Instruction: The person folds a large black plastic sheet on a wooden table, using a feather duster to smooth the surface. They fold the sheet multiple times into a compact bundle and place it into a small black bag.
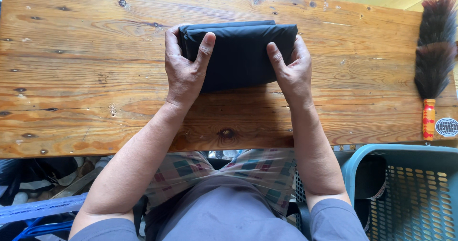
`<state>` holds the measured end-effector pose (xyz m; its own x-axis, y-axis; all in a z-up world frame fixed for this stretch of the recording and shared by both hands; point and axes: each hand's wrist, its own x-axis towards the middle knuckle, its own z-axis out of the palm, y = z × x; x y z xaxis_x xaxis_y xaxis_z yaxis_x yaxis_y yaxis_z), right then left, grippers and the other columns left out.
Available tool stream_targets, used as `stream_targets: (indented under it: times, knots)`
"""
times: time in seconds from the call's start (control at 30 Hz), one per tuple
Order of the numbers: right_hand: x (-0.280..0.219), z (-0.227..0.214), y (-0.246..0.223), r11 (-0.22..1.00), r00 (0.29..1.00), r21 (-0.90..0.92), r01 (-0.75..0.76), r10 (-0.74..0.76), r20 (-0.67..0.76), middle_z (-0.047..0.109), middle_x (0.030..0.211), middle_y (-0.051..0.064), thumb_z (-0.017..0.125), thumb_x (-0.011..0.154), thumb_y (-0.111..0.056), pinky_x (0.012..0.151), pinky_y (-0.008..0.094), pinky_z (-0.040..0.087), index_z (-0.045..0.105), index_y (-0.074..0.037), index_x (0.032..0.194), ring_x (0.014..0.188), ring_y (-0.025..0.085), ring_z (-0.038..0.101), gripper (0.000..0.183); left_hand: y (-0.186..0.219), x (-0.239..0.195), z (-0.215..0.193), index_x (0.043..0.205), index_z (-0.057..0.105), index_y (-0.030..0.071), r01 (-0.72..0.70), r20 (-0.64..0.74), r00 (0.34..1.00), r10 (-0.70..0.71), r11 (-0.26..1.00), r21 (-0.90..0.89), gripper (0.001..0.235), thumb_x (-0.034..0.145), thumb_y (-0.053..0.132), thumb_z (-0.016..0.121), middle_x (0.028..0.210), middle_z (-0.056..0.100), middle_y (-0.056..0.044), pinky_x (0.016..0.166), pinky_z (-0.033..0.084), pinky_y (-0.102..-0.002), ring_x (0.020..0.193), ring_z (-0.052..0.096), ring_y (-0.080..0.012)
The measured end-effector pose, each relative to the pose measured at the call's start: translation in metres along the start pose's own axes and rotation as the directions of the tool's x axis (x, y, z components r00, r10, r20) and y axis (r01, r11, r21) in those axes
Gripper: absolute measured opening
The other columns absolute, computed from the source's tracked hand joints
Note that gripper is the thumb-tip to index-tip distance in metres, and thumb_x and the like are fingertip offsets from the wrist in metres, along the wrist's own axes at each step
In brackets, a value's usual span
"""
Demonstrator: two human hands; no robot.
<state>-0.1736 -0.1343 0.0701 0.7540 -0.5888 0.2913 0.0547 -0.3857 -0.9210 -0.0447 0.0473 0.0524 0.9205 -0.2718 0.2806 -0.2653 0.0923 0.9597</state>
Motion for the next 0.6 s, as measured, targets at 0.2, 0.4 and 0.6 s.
stream_targets:
  times: [0.2, 0.4, 0.6]
  knots:
    - [0.0, 0.004, 0.001, 0.998, 1.0, -0.058, -0.01, 0.008, -0.028, 0.071, 0.111, 0.002, 0.068, 0.102, -0.033, 0.096, 0.024, 0.053, 0.066, -0.005, 0.118, 0.106, 0.01, 0.064, 0.033, -0.009, 0.001, 0.003, 0.109, 0.055, 0.012, 0.05, -0.025, 0.998, -0.051, 0.997, -0.058, 0.044, 0.092, 0.048, 0.074, 0.096, 0.06, 0.002, 0.085, 0.051, -0.025, 0.089, 0.057, -0.0102]
    - [0.001, 0.003, 0.012, 0.967, 0.99, -0.223, -0.121, 0.1, -0.103, 0.061, 0.089, -0.008, 0.063, 0.101, -0.048, 0.076, 0.024, 0.048, 0.07, -0.009, 0.094, 0.087, 0.004, 0.055, 0.04, -0.008, 0.0, 0.004, 0.107, 0.055, 0.013, 0.052, -0.036, 0.998, -0.054, 0.997, -0.052, 0.044, 0.091, 0.049, 0.075, 0.094, 0.058, 0.003, 0.083, 0.05, -0.025, 0.087, 0.055, -0.0097]
    - [0.005, 0.003, 0.026, 0.933, 0.966, -0.274, -0.235, 0.193, -0.171, 0.029, 0.07, -0.012, 0.062, 0.102, -0.056, 0.057, 0.028, 0.027, 0.035, -0.021, 0.067, 0.067, 0.005, 0.029, 0.056, -0.013, 0.002, 0.006, 0.103, 0.056, 0.014, 0.1, -0.046, 0.993, -0.104, 0.992, -0.082, 0.043, 0.089, 0.049, 0.076, 0.091, 0.06, 0.004, 0.08, 0.051, -0.023, 0.084, 0.056, -0.0081]
